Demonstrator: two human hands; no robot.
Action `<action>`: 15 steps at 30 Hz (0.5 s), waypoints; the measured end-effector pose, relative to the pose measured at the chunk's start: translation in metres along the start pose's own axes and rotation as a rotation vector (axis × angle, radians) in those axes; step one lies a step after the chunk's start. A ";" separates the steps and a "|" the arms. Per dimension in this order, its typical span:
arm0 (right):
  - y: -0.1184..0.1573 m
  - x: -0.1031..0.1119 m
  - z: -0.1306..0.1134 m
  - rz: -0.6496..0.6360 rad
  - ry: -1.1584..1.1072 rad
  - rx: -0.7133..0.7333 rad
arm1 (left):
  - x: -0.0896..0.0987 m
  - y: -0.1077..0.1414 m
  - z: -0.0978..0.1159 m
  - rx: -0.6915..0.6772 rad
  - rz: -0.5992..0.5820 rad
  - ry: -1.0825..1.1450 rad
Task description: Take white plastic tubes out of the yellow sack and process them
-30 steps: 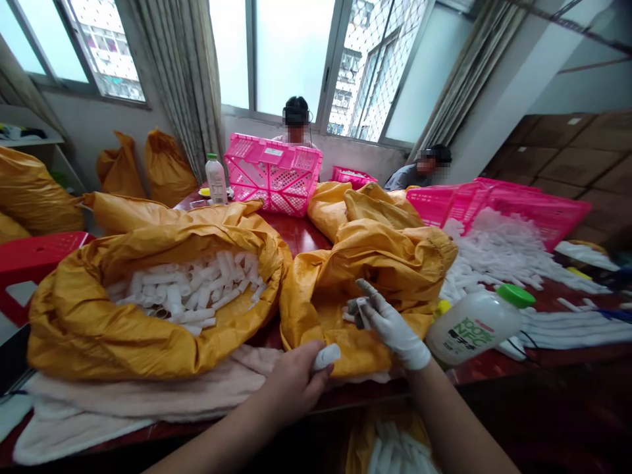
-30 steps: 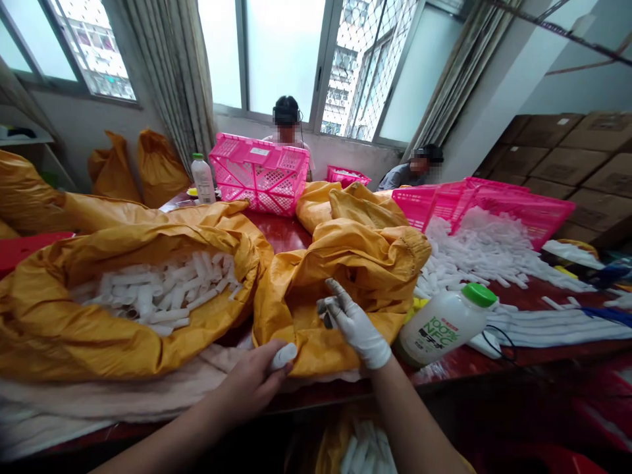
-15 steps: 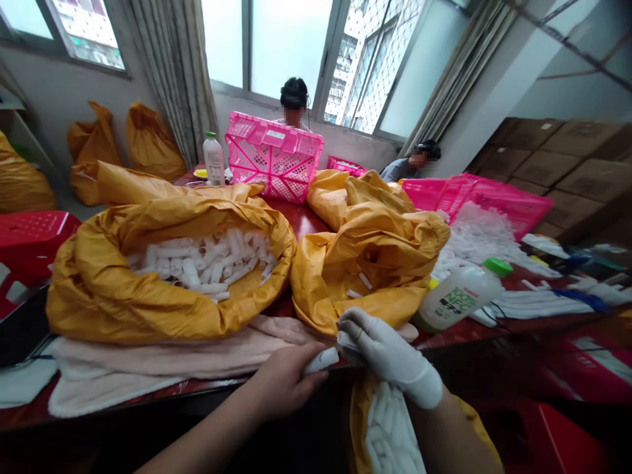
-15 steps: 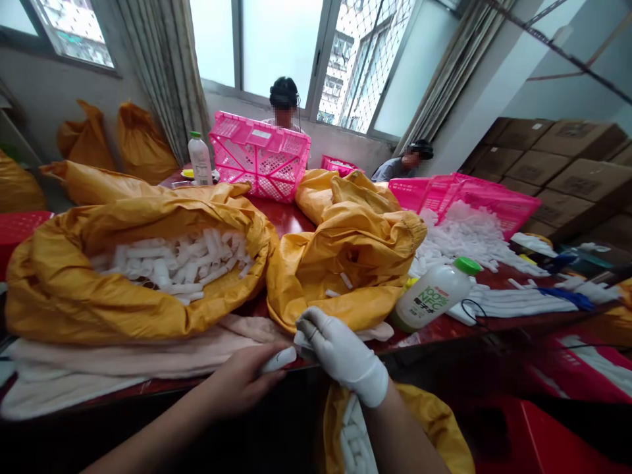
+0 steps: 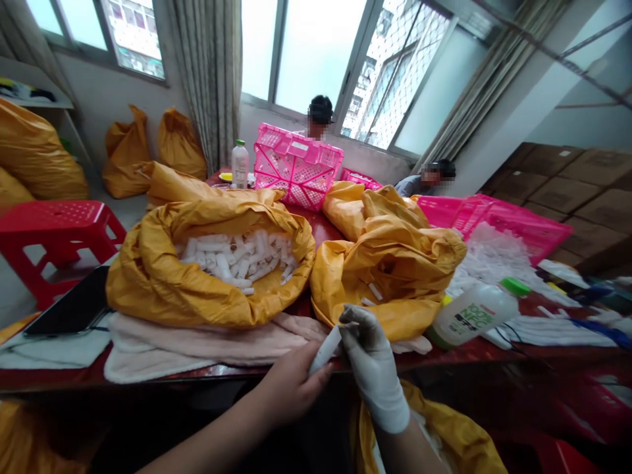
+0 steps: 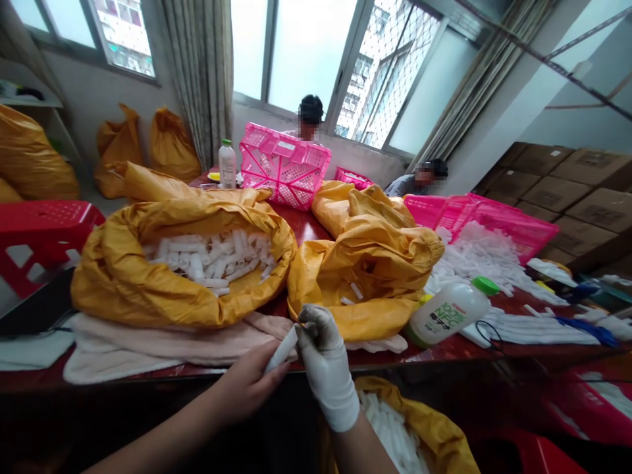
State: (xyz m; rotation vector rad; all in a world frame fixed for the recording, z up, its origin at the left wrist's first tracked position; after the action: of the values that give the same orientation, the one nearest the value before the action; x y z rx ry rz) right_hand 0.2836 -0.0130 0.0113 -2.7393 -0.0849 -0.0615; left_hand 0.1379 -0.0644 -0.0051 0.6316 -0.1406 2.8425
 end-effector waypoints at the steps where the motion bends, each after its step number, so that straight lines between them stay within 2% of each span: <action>1: 0.002 -0.002 0.004 0.010 -0.056 -0.038 | 0.001 0.001 -0.001 0.002 0.014 0.028; 3: 0.006 -0.004 0.009 0.004 -0.176 -0.143 | -0.002 0.001 -0.005 -0.004 0.032 0.129; 4: 0.008 -0.005 0.010 0.004 -0.238 -0.190 | -0.005 0.001 -0.008 -0.004 0.000 0.239; 6: 0.011 -0.005 0.011 0.006 -0.376 -0.244 | -0.015 0.000 -0.014 -0.007 -0.147 0.596; 8: 0.016 -0.005 0.013 0.023 -0.475 -0.235 | -0.028 -0.001 -0.019 -0.016 -0.324 0.994; 10: 0.022 -0.006 0.015 0.035 -0.455 -0.188 | -0.037 -0.003 -0.020 -0.032 -0.378 1.172; 12: 0.027 -0.007 0.017 -0.007 -0.363 -0.127 | -0.040 -0.005 -0.019 -0.007 -0.299 1.092; 15: 0.032 -0.009 0.020 -0.051 -0.399 -0.133 | -0.035 -0.009 -0.010 -0.012 -0.127 0.680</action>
State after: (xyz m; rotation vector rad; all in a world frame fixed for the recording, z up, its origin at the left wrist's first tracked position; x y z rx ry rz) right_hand 0.2772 -0.0353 -0.0199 -2.8415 -0.2695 0.4830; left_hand 0.1665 -0.0609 -0.0287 -0.3323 0.0008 2.7524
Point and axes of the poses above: each hand's wrist, its own y-axis away from the middle knuckle, its own x-axis out of the back of the hand, z = x × y, the point moved 1 cm from there along -y, towards the middle knuckle, and after that the axes turned 3 degrees about x, right-handed, at the moved point
